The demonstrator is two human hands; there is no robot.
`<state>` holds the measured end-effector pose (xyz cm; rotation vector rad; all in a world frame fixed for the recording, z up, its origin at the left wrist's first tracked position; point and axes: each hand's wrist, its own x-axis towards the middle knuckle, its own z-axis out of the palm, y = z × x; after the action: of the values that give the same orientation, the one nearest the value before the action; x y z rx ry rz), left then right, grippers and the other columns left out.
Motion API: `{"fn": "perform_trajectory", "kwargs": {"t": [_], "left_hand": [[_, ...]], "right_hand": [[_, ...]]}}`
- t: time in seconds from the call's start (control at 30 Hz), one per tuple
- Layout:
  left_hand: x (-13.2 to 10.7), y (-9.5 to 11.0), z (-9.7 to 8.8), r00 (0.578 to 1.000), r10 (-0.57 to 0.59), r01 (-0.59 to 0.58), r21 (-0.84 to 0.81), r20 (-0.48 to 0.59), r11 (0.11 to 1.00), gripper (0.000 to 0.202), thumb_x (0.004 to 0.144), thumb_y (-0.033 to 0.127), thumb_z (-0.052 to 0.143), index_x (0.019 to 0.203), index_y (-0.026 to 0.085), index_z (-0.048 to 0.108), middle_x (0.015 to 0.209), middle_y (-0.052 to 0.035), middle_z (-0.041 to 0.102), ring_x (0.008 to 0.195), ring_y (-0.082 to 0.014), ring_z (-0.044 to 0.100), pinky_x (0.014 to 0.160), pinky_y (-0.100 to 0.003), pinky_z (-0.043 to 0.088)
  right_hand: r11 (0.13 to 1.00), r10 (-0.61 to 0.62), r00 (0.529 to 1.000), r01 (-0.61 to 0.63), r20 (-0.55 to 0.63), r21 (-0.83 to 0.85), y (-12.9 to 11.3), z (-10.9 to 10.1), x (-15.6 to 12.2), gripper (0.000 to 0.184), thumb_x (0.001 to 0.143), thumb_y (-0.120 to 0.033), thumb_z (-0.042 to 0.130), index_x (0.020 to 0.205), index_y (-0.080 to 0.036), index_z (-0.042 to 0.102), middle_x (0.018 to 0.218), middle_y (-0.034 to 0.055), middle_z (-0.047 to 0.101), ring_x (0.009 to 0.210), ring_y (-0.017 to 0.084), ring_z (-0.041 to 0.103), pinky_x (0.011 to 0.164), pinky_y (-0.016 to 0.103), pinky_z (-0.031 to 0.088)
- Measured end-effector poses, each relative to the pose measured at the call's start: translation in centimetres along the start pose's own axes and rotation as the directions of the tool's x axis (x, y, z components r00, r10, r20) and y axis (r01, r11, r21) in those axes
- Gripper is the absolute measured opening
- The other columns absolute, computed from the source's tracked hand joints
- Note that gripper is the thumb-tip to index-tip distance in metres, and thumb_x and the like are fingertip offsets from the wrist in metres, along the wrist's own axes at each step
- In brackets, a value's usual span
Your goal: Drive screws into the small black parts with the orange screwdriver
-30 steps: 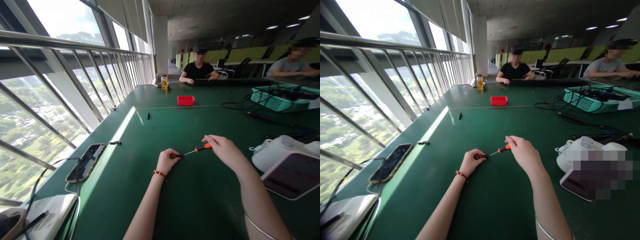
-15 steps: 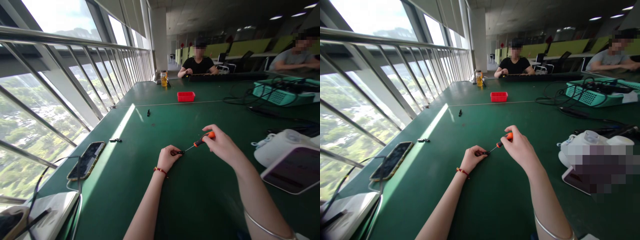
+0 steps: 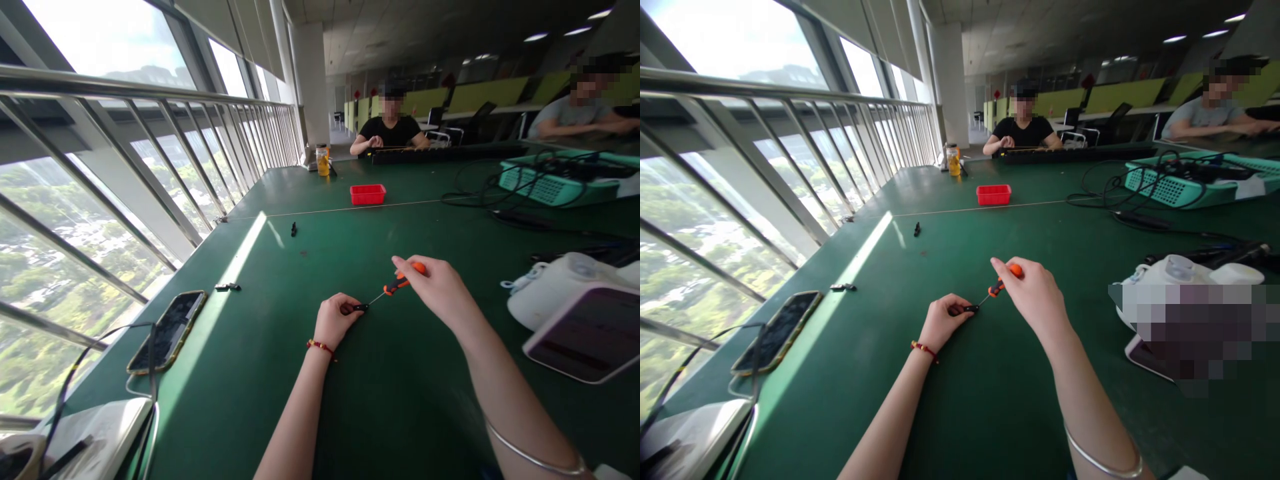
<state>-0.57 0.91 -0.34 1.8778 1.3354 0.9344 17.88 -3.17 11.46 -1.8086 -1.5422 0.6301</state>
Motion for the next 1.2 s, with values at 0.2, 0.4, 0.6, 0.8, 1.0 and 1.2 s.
{"fn": "perform_trajectory", "kwargs": {"t": [0.2,0.4,0.6,0.8,1.0,1.2], "left_hand": [[-0.1,0.3,0.0,0.998,0.067,-0.066,0.067,-0.013,0.996,0.006,0.068,0.019,0.069,0.074,0.018,0.069,0.085,-0.0026,0.064,0.072,-0.0128,0.056,0.07,-0.027,0.049],[-0.4,0.6,-0.1,0.988,0.102,-0.07,0.264,-0.112,0.962,0.009,0.062,0.022,0.074,0.069,0.024,0.069,0.096,-0.0016,0.065,0.103,-0.0244,0.048,0.095,-0.044,0.036],[-0.6,0.8,-0.3,0.989,0.115,-0.083,0.287,-0.097,0.954,0.015,0.063,0.021,0.07,0.078,0.024,0.068,0.099,-0.0013,0.065,0.107,-0.0256,0.046,0.098,-0.044,0.033],[-0.5,0.5,-0.3,0.991,0.091,-0.056,0.309,-0.099,0.949,0.007,0.065,0.024,0.071,0.071,0.024,0.068,0.103,-0.0014,0.063,0.115,-0.028,0.041,0.101,-0.048,0.027],[-0.4,0.1,-0.4,0.992,0.096,-0.069,0.292,-0.079,0.954,0.01,0.066,0.025,0.073,0.075,0.026,0.071,0.106,-0.0009,0.063,0.117,-0.0283,0.04,0.101,-0.049,0.027],[-0.3,0.4,-0.4,0.995,0.076,-0.054,0.301,-0.062,0.952,0.011,0.067,0.026,0.074,0.077,0.027,0.071,0.107,0.0005,0.064,0.118,-0.0266,0.039,0.103,-0.047,0.026]], "right_hand": [[0.999,-0.053,0.998,0.054,-0.029,0.008,-0.2,0.5,0.0,0.025,0.074,-0.045,0.053,0.085,-0.024,0.058,0.071,-0.0001,0.059,0.056,0.014,0.051,0.049,0.025,0.036],[0.994,-0.099,0.995,0.098,-0.018,-0.057,-0.4,1.2,-0.3,0.032,0.078,-0.054,0.047,0.074,-0.023,0.057,0.069,0.0012,0.06,0.062,0.017,0.054,0.052,0.026,0.037],[0.985,-0.17,0.985,0.17,0.006,0.016,-0.5,1.3,-0.3,0.021,0.073,-0.041,0.057,0.083,-0.023,0.055,0.074,0.001,0.059,0.06,0.015,0.053,0.051,0.026,0.04],[0.961,-0.27,0.963,0.27,-0.006,-0.058,-0.2,0.9,-0.1,0.027,0.08,-0.048,0.049,0.079,-0.022,0.056,0.065,-0.0001,0.056,0.057,0.014,0.051,0.052,0.026,0.038],[0.941,-0.339,0.937,0.34,-0.078,-0.007,-0.7,0.6,-0.6,0.03,0.081,-0.05,0.051,0.078,-0.021,0.057,0.064,-0.0005,0.056,0.055,0.012,0.05,0.051,0.024,0.036],[0.922,-0.383,0.921,0.386,-0.075,0.034,-0.9,2.0,-0.6,0.027,0.082,-0.046,0.051,0.076,-0.02,0.057,0.06,-0.0009,0.054,0.051,0.011,0.047,0.049,0.024,0.035]]}}
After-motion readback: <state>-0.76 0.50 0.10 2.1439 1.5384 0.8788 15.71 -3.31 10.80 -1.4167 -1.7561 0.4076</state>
